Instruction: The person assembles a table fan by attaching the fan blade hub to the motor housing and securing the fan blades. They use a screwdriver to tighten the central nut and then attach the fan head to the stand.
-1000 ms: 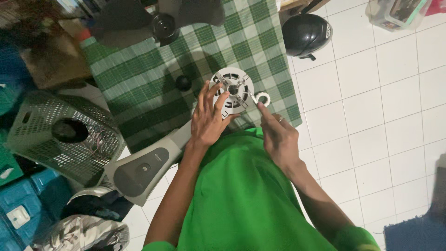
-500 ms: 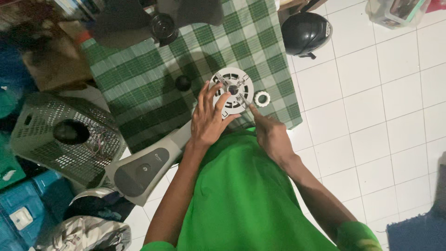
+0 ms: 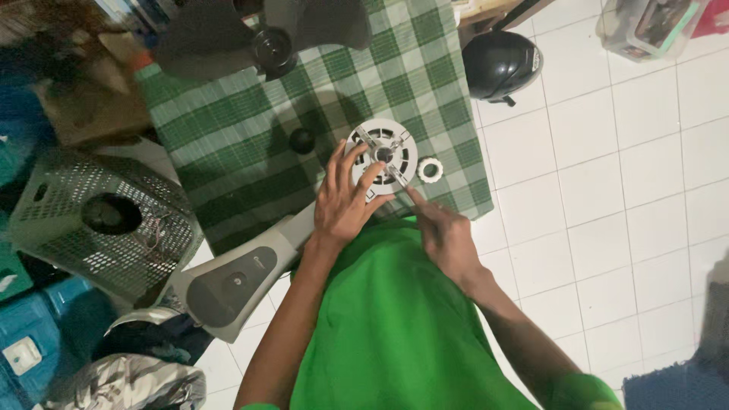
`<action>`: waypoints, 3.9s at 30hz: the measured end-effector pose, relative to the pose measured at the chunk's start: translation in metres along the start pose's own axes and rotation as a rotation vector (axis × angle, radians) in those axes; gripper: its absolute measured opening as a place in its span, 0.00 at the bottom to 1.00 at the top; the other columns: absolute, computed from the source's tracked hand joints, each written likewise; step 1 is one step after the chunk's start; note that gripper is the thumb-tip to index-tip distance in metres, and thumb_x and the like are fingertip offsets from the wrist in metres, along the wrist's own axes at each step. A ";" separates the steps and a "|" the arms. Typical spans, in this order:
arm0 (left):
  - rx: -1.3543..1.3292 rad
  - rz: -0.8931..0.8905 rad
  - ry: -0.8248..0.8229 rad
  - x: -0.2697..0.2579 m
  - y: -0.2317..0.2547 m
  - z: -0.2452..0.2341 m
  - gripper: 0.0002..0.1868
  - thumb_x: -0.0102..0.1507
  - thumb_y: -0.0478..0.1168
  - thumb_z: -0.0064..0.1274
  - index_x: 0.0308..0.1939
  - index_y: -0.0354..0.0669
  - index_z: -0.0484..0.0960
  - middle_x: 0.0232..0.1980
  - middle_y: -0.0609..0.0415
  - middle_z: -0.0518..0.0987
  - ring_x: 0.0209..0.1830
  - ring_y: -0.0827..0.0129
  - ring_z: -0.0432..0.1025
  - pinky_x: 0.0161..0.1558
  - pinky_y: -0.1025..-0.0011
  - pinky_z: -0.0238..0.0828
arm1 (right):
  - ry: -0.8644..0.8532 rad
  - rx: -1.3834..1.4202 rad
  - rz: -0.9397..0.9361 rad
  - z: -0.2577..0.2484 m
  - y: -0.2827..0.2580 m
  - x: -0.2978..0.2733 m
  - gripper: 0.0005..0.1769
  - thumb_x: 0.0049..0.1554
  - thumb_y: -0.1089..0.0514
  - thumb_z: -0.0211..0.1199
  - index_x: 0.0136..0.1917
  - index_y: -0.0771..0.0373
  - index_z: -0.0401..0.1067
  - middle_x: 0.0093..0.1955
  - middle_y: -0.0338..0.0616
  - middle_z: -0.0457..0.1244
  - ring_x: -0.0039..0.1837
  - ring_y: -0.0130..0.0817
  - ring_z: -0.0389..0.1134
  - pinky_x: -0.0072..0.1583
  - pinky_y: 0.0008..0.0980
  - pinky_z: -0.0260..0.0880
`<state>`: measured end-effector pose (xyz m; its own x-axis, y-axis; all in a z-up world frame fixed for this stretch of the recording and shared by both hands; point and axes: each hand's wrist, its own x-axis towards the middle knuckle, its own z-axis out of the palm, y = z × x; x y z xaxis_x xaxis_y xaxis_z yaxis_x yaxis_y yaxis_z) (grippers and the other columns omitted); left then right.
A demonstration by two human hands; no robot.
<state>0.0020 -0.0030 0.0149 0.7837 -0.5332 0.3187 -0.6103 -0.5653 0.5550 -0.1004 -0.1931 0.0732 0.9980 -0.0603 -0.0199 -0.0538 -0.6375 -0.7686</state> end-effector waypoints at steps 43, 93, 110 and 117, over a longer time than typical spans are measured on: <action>0.166 -0.035 -0.004 -0.012 -0.002 0.012 0.27 0.60 0.60 0.65 0.62 0.72 0.76 0.72 0.54 0.58 0.80 0.48 0.50 0.70 0.51 0.69 | -0.693 -1.060 -0.534 -0.099 -0.044 0.100 0.35 0.52 0.63 0.57 0.73 0.50 0.68 0.37 0.44 0.68 0.31 0.34 0.71 0.30 0.34 0.72; 0.173 -0.018 0.016 -0.012 -0.004 0.014 0.26 0.58 0.64 0.60 0.60 0.73 0.78 0.73 0.54 0.61 0.80 0.49 0.48 0.70 0.50 0.70 | -0.791 -0.765 -0.172 -0.132 -0.099 0.147 0.20 0.62 0.57 0.59 0.67 0.59 0.67 0.57 0.43 0.69 0.46 0.43 0.77 0.51 0.36 0.79; 0.155 -0.019 0.019 -0.010 -0.003 0.009 0.25 0.59 0.62 0.62 0.59 0.71 0.79 0.73 0.54 0.60 0.80 0.49 0.48 0.69 0.49 0.68 | -0.663 -0.554 -0.539 -0.134 -0.110 0.147 0.25 0.67 0.54 0.52 0.72 0.67 0.53 0.56 0.55 0.67 0.37 0.44 0.72 0.42 0.39 0.73; 0.161 -0.020 -0.015 -0.008 -0.001 0.008 0.25 0.59 0.61 0.62 0.60 0.71 0.79 0.73 0.54 0.60 0.80 0.48 0.48 0.71 0.49 0.68 | -0.543 -0.631 -0.464 -0.132 -0.103 0.139 0.32 0.61 0.51 0.55 0.73 0.65 0.52 0.51 0.52 0.70 0.46 0.54 0.74 0.49 0.43 0.76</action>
<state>-0.0046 -0.0027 0.0056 0.7949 -0.5294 0.2965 -0.6061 -0.6691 0.4301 0.0396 -0.2371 0.2343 0.7953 0.5666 -0.2157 0.5016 -0.8148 -0.2907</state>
